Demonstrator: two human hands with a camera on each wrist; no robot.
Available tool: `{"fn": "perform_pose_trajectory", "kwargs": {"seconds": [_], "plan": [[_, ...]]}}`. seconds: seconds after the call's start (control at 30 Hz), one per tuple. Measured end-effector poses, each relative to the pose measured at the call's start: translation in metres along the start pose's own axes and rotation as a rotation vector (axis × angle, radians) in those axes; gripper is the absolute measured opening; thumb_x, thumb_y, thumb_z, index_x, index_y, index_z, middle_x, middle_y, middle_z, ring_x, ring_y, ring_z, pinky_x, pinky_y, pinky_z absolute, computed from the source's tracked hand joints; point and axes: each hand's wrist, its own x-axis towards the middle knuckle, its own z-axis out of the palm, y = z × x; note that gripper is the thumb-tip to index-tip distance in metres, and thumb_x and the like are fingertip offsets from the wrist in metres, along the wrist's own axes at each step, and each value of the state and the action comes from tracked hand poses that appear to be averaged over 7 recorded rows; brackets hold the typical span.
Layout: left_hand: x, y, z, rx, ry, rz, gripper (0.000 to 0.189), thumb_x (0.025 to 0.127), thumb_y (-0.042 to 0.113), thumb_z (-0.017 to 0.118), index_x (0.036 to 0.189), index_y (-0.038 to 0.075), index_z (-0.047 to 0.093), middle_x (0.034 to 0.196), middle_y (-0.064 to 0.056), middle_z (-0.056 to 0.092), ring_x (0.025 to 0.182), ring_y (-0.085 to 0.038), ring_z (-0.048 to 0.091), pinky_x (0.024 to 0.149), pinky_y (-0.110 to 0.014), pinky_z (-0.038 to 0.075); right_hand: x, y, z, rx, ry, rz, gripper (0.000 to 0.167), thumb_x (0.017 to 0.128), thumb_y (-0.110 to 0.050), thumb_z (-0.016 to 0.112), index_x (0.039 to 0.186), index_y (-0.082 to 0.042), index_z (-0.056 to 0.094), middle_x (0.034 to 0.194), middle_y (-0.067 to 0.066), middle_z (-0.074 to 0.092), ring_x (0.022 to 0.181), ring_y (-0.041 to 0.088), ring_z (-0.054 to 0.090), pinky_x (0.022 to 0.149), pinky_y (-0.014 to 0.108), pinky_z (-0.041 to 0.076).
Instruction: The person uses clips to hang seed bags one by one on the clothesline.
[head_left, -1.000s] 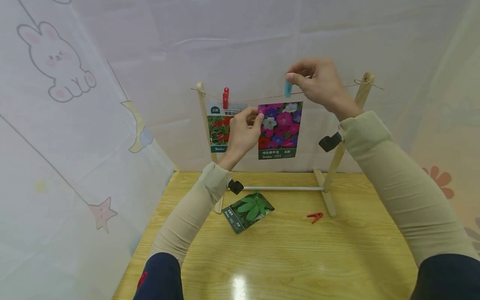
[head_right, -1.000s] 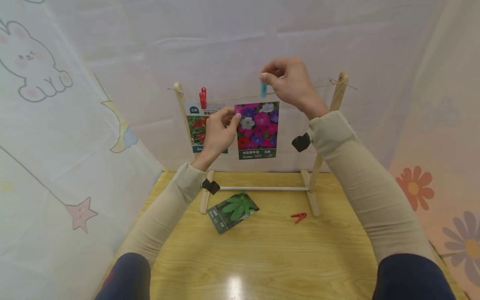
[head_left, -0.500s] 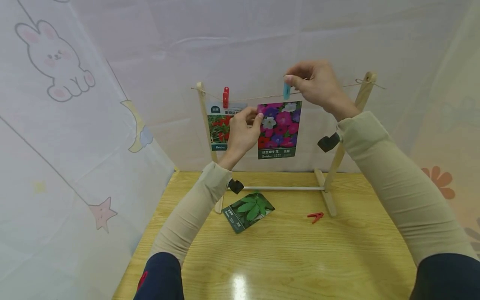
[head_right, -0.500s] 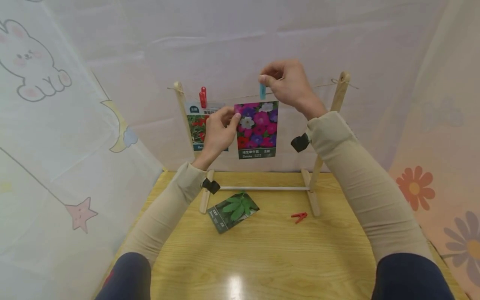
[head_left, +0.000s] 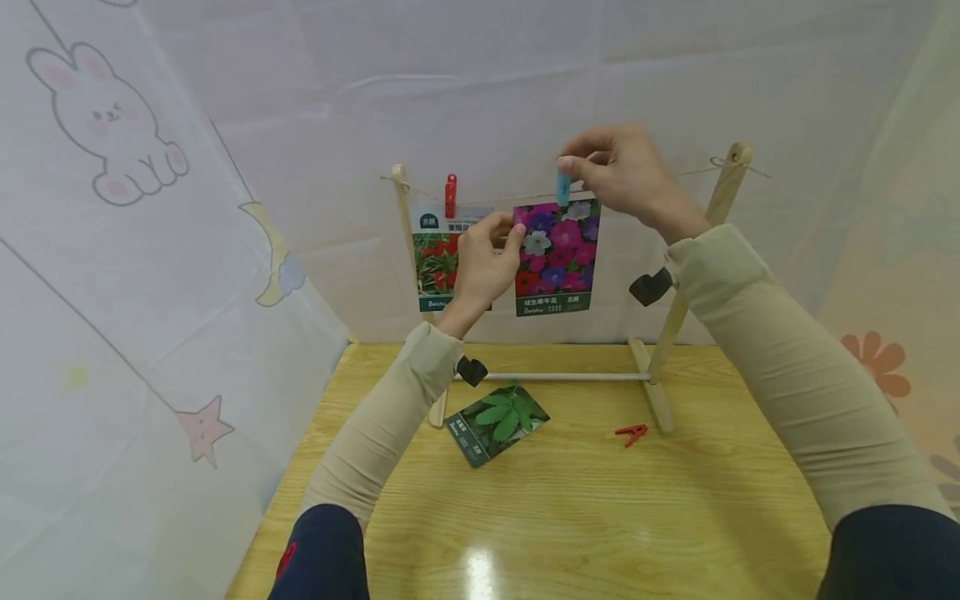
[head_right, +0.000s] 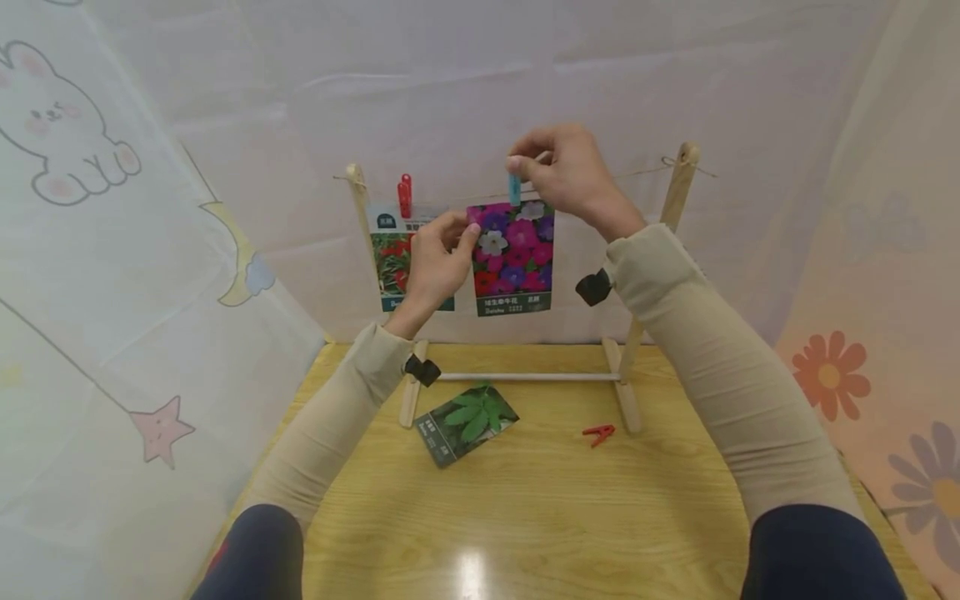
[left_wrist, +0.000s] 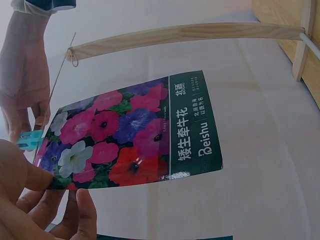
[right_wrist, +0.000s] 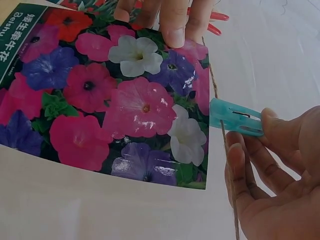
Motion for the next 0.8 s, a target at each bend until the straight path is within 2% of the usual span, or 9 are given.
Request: {"fn": "perform_pose_trajectory", "kwargs": {"seconds": [0.2,0.37,0.57,0.8], "plan": [[0.0008,-0.0003,-0.0002,-0.004,0.001,-0.009,0.021,0.110,0.015,0.060,0.118,0.001,0.074,0.113,-0.016,0.079,0.098,-0.027,0.078,0.090,-0.033,0.064,-0.0012,-0.0016,0.0017,-0.019,-0.001,-0.006,0.036,0.109,-0.033,0.064,0.128,-0.006,0.076,0.127,0.016,0.073,0.097,0.019,0.073,0.078,0.021,0.057],[0.0002,-0.0009,-0.0012,0.000,0.006,-0.013,0.020,0.110,0.015,0.061,0.117,0.001,0.074,0.112,-0.016,0.080,0.097,-0.028,0.078,0.089,-0.035,0.064,-0.0025,-0.0041,0.0026,-0.035,-0.017,0.002,0.036,0.109,-0.034,0.063,0.129,-0.007,0.077,0.131,0.016,0.072,0.097,0.022,0.070,0.068,0.022,0.053],[0.0009,-0.0005,-0.0022,-0.001,0.010,-0.012,0.021,0.110,0.015,0.061,0.118,0.001,0.074,0.113,-0.016,0.080,0.097,-0.028,0.078,0.088,-0.034,0.064,-0.0031,-0.0054,0.0033,-0.055,-0.018,-0.018,0.035,0.109,-0.033,0.064,0.129,-0.008,0.078,0.131,0.017,0.073,0.091,0.021,0.070,0.062,0.021,0.051],[0.0011,-0.0005,-0.0023,-0.006,0.006,-0.007,0.022,0.110,0.016,0.061,0.119,0.001,0.074,0.113,-0.016,0.079,0.098,-0.028,0.078,0.089,-0.034,0.064,-0.0035,-0.0052,0.0044,-0.062,-0.023,-0.031,0.035,0.109,-0.031,0.065,0.129,-0.006,0.077,0.129,0.018,0.074,0.091,0.020,0.072,0.065,0.019,0.052]]}}
